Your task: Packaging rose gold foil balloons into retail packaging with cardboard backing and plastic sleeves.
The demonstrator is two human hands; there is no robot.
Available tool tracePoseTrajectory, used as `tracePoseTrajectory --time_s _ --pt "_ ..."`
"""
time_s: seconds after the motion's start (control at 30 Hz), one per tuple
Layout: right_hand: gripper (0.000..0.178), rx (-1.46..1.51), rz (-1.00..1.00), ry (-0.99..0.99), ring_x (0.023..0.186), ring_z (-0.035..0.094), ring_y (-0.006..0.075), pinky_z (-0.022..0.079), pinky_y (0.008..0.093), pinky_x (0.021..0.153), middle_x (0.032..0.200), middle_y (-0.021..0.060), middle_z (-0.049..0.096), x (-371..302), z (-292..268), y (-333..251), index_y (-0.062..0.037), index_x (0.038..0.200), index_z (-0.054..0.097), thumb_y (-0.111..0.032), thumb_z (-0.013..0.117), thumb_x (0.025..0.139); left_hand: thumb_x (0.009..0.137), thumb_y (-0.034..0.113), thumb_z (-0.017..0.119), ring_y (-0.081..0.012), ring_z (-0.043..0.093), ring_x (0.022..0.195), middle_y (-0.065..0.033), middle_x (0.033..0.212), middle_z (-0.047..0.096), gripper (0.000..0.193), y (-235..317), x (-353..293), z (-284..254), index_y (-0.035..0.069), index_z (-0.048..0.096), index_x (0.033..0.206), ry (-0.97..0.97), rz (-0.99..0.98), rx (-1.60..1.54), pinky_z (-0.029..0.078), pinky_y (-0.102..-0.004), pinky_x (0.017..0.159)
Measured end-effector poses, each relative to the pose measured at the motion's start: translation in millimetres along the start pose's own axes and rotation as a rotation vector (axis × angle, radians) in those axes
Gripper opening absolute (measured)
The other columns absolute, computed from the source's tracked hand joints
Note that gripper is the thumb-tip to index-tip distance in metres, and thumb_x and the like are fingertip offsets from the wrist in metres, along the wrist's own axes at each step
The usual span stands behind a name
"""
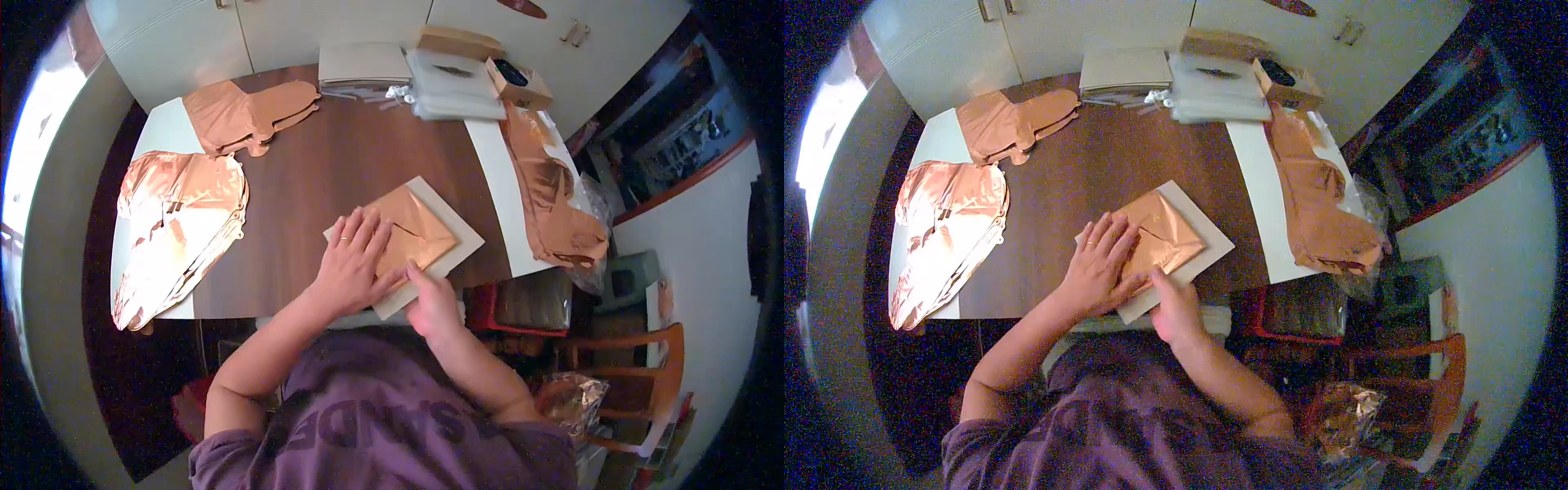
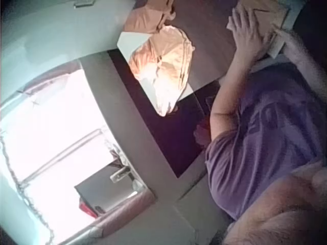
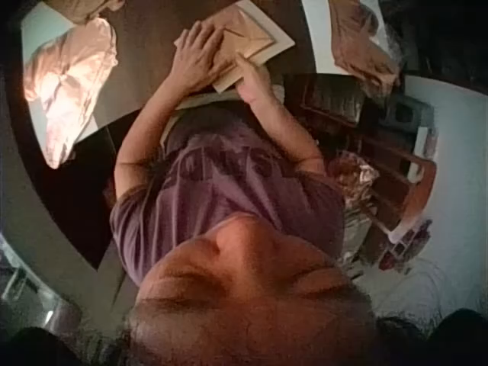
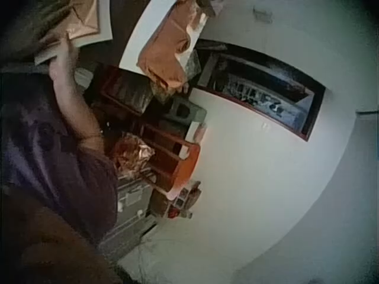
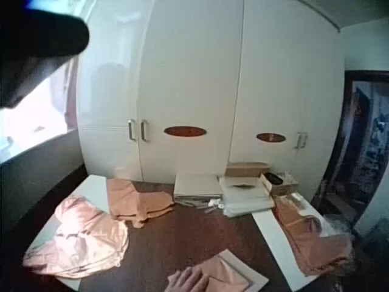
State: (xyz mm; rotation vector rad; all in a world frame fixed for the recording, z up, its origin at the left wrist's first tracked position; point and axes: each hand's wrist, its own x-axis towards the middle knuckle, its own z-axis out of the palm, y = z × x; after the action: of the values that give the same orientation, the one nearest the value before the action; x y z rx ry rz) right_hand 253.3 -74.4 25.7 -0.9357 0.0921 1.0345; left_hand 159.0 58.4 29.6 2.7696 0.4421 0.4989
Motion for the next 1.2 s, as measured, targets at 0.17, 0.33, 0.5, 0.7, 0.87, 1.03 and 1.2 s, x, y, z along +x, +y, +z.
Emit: tracePoseTrajectory --time_s 0.17,0.33,0.5,0.7,0.87,1.03,1.2 --pt "0.037 -0.813 0.558 -0.226 0.074 0.071 0.0264 0.058 0.0411 0.064 0.091 0.0135 0.071 3.5 -44.8 -58.4 -0.0028 0.105 0.064 -0.038 0.057 0.096 0.090 0.052 0.054 -0.0429 0.028 0.140 -0.0228 0.147 0.037 0.074 -18.1 -10.7 9.2 0.002 0.039 0.143 -0.071 0.039 0.050 0.017 -0.0551 0.115" --pt "0.029 -1.756 -0.505 -0.187 0.073 0.065 0.0314 0.051 0.0424 0.065 0.090 0.0135 0.068 -16.0 -25.7 -80.9 -0.0038 0.094 0.063 -0.033 0.063 0.090 0.090 0.057 0.048 -0.0396 0.029 0.140 -0.0199 0.146 0.040 0.075 -16.3 -13.5 8.7 0.001 0.044 0.140 -0.035 0.053 0.155 0.017 -0.0524 0.116" --pt "0.072 -1.929 -0.948 -0.301 0.139 0.027 0.0433 0.020 0.0564 0.113 0.152 0.0242 0.027 23.8 -6.5 -35.0 0.0000 0.144 0.033 -0.039 0.059 0.089 0.090 0.055 0.048 -0.0397 0.029 0.141 -0.0198 0.149 0.038 0.075 -17.2 -13.7 11.1 0.001 0.041 0.142 -0.024 0.061 0.168 0.018 -0.0523 0.116" --pt "0.081 -2.031 -0.895 -0.340 0.144 0.019 0.0420 0.010 0.0588 0.115 0.155 0.0266 0.020 34.6 -12.5 -22.4 -0.0006 0.149 0.025 -0.051 0.050 0.092 0.091 0.055 0.047 -0.0391 0.026 0.142 -0.0221 0.151 0.034 0.078 -27.6 -24.8 0.3 0.000 0.036 0.145 -0.046 0.073 0.095 0.017 -0.0511 0.116" --pt "0.091 -2.068 -0.919 -0.325 0.143 0.020 0.0441 0.011 0.0597 0.114 0.154 0.0294 0.020 35.4 -11.1 -22.9 -0.0012 0.149 0.026 -0.059 0.056 0.085 0.089 0.058 0.047 -0.0348 0.020 0.146 -0.0199 0.155 0.026 0.083 -33.2 -34.9 -19.0 0.002 0.030 0.149 -0.145 -0.004 0.122 0.010 -0.0503 0.118" --pt "0.099 -2.069 -0.884 -0.347 0.143 0.018 0.0446 0.011 0.0597 0.115 0.154 0.0294 0.018 32.6 -6.5 -26.7 -0.0030 0.149 0.026 -0.061 0.063 0.079 0.089 0.054 0.051 -0.0367 0.021 0.145 -0.0208 0.154 0.028 0.082 -34.7 -32.9 -23.2 0.001 0.031 0.147 -0.089 -0.023 0.038 0.011 -0.0516 0.117" --pt "0.105 -2.048 -0.865 -0.352 0.144 0.016 0.0432 0.008 0.0588 0.115 0.155 0.0288 0.016 31.2 -5.5 -26.9 -0.0043 0.151 0.024 -0.063 0.067 0.074 0.087 0.049 0.055 -0.0382 0.025 0.143 -0.0210 0.152 0.031 0.076 -27.7 -21.1 -12.0 0.001 0.037 0.144 0.003 -0.008 0.053 0.016 -0.0534 0.116"
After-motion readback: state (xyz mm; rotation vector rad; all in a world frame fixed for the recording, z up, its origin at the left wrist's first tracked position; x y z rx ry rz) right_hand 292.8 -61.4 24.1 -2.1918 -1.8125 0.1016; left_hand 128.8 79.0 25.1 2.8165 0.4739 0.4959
